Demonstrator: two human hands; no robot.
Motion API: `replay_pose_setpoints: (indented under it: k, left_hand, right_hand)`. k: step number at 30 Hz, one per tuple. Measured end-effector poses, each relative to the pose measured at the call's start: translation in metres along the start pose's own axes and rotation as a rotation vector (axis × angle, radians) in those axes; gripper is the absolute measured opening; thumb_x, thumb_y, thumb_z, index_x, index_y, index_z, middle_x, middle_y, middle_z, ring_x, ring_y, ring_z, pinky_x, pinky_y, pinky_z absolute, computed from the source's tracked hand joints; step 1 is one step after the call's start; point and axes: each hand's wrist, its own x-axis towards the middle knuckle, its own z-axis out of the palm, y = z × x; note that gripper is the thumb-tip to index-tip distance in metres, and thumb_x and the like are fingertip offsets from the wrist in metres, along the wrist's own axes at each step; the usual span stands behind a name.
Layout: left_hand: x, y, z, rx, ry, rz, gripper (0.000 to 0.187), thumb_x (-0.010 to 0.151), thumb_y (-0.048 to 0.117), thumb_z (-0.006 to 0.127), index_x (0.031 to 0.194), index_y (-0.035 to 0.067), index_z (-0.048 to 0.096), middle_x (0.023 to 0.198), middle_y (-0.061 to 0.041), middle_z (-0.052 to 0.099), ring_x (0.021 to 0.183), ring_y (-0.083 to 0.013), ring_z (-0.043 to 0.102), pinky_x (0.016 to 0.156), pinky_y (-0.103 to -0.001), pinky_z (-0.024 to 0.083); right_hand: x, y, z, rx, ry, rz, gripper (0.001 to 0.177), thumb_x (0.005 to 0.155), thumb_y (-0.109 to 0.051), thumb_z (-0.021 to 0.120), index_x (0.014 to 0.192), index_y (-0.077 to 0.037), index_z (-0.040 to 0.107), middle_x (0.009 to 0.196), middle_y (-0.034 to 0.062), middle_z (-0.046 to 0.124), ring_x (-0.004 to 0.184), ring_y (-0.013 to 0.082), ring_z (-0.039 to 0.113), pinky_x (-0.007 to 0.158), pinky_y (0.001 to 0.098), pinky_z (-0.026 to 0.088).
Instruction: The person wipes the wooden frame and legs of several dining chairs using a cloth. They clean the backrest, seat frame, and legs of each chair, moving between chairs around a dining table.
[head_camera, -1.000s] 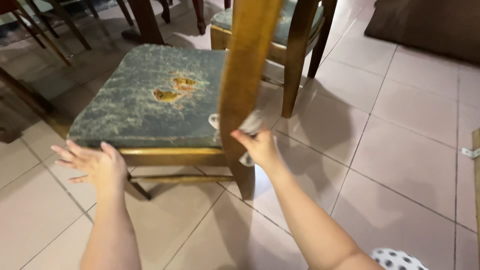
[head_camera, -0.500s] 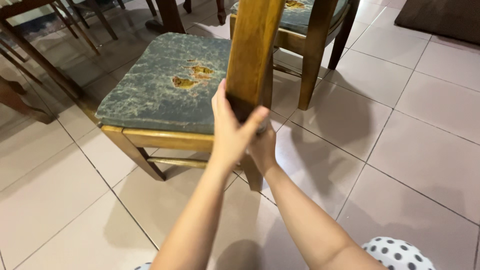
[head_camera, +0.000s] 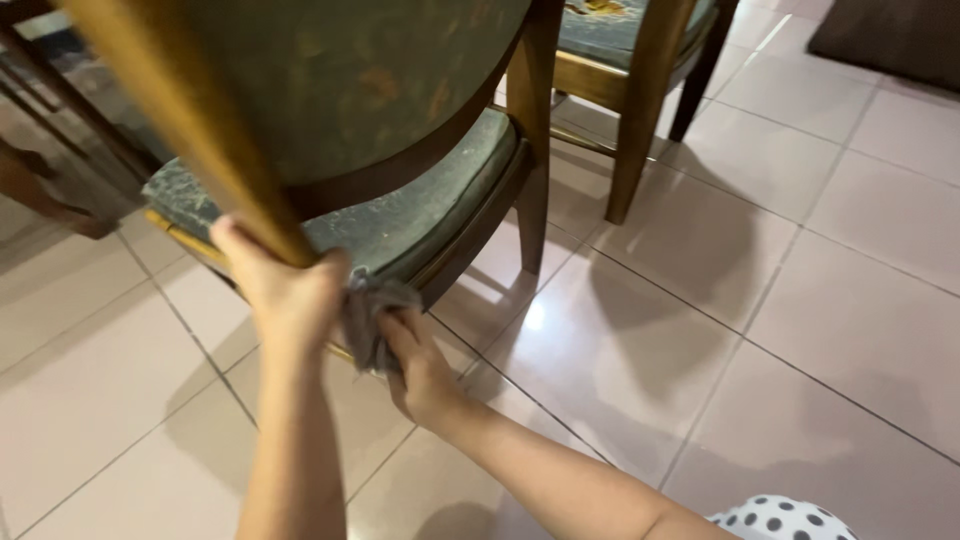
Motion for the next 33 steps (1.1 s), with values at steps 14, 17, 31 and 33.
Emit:
replay_pose_setpoints:
  k: [14,17,31,33]
  left_hand:
    - [0.083,-0.078,-0.135,-0.32,-0.238,0.068,0.051,0.065,-0.013,0.057,0.113,0.002,0.048,0.106,-0.004,0.051,0.097,-0.0184,0.057,0.072,-0.033,0.053]
    - [0.088,-0.083,-0.128,-0.366,-0.228,0.043,0.043,0.068,-0.014,0.055,0.107,0.001,0.049,0.102,-0.004,0.05,0.088,-0.0161,0.055,0.068,-0.031,0.048]
    - [0.059,-0.145,-0.082,0.467,0.624,0.677,0.039,0.08,-0.017,0.047,0.115,-0.007,0.063,0.107,-0.013,0.059,0.1,-0.0268,0.058,0.086,-0.035,0.052]
    - [0.057,-0.148,-0.085,0.452,0.6,0.681,0.033,0.079,-0.016,0.048,0.107,-0.006,0.063,0.106,-0.014,0.058,0.095,-0.026,0.058,0.084,-0.036,0.052]
  right_hand:
    - [0.083,0.155,-0.158,0.902,0.607,0.19,0.066,0.103,-0.061,0.056,0.147,-0.015,0.039,0.136,0.006,0.047,0.12,0.0233,0.043,0.103,0.04,0.035]
    - [0.182,0.171,-0.212,0.928,0.338,-0.003,0.091,0.096,-0.076,0.046,0.158,-0.01,0.035,0.155,0.0118,0.048,0.14,0.0317,0.05,0.121,0.0483,0.043]
    - [0.098,0.281,-0.098,-0.05,0.47,0.336,0.05,0.093,-0.013,0.075,0.138,0.001,0.057,0.117,0.0139,0.073,0.106,0.0237,0.069,0.095,0.0353,0.054]
    - [0.12,0.259,-0.106,0.021,0.427,0.292,0.038,0.098,-0.012,0.075,0.132,0.001,0.063,0.113,0.0123,0.074,0.104,0.0215,0.071,0.094,0.035,0.057]
